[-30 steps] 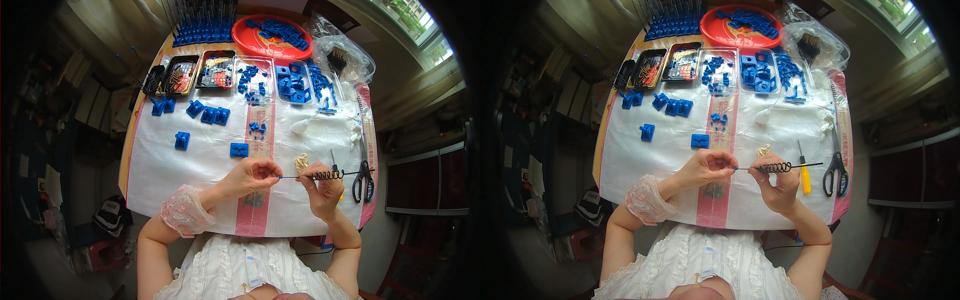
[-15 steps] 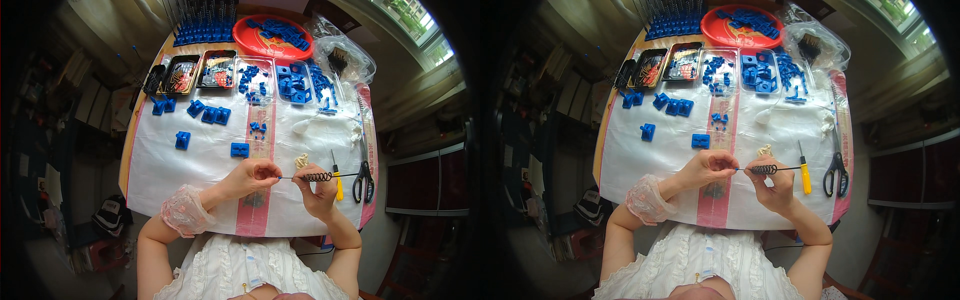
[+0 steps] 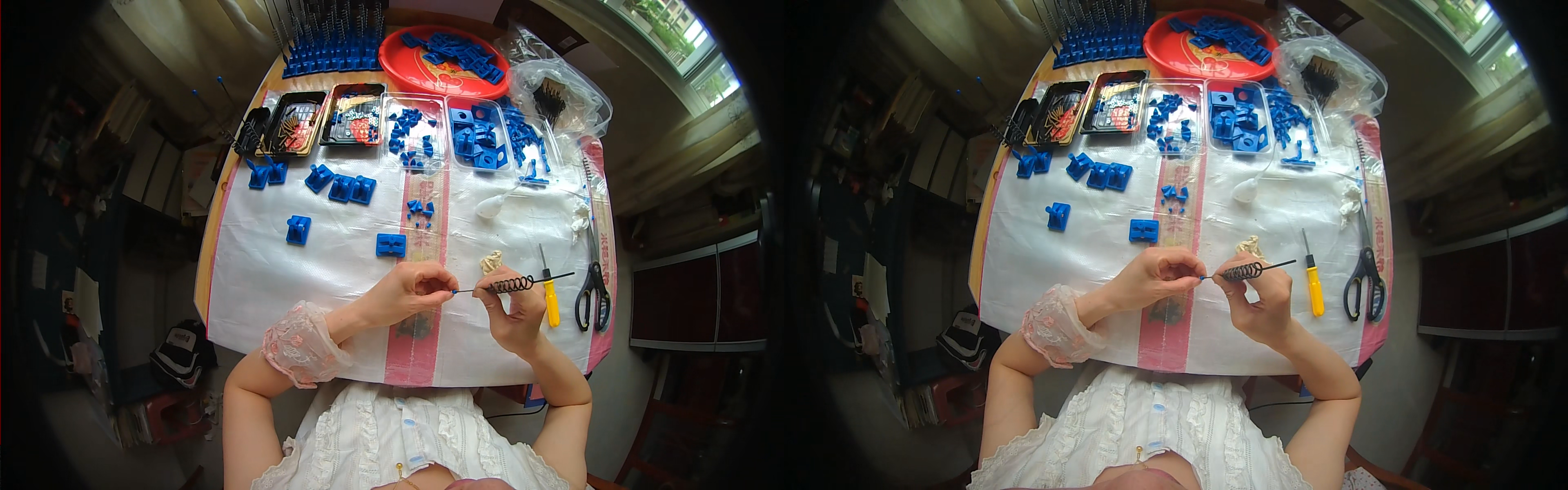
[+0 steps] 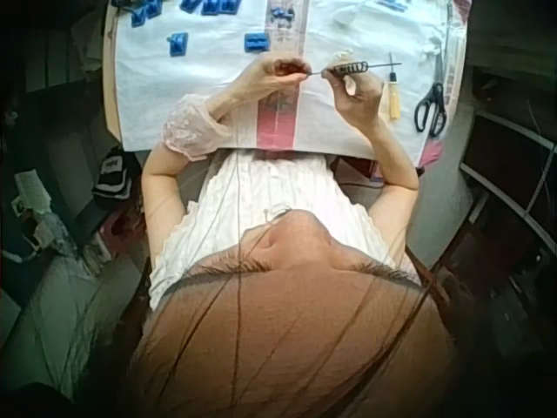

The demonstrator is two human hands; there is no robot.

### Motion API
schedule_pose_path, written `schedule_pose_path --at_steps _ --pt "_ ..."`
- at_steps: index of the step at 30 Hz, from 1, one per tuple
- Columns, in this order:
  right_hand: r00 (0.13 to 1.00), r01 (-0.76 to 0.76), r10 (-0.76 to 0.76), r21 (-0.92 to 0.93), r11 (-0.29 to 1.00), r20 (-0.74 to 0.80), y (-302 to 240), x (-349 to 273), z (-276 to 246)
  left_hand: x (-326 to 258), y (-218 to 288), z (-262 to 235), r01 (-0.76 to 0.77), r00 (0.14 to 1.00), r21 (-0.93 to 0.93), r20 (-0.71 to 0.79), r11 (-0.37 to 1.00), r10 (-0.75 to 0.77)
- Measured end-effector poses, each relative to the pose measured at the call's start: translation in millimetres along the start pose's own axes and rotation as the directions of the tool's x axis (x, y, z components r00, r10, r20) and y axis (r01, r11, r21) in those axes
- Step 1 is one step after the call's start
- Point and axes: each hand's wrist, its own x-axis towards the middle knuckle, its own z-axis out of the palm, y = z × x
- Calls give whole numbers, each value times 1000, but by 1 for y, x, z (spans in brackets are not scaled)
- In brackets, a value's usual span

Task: Manually assembling electronic or mechanical components by cutting springs, applying adhesive, and inserting pins into plastic housings.

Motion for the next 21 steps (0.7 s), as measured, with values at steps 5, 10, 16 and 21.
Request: schedule_pose_path --at_steps 5,10,16,21 --pt "1000 -3 2 -1 1000 -2 -1 0 2 0 -4 0 -4 1000 1 -1 1000 4" --pt "1000 10 -10 -30 999 7 0 1 3 0 -3 -1 6 1000 44 -3 999 -6" --pt "1000 16 -16 -42 999 11 0 1 5 0 -3 -2 -13 1000 101 -7 995 14" --pt "999 45 -44 -51 998 13 0 1 7 -1 2 -2 -50 998 206 -27 977 56"
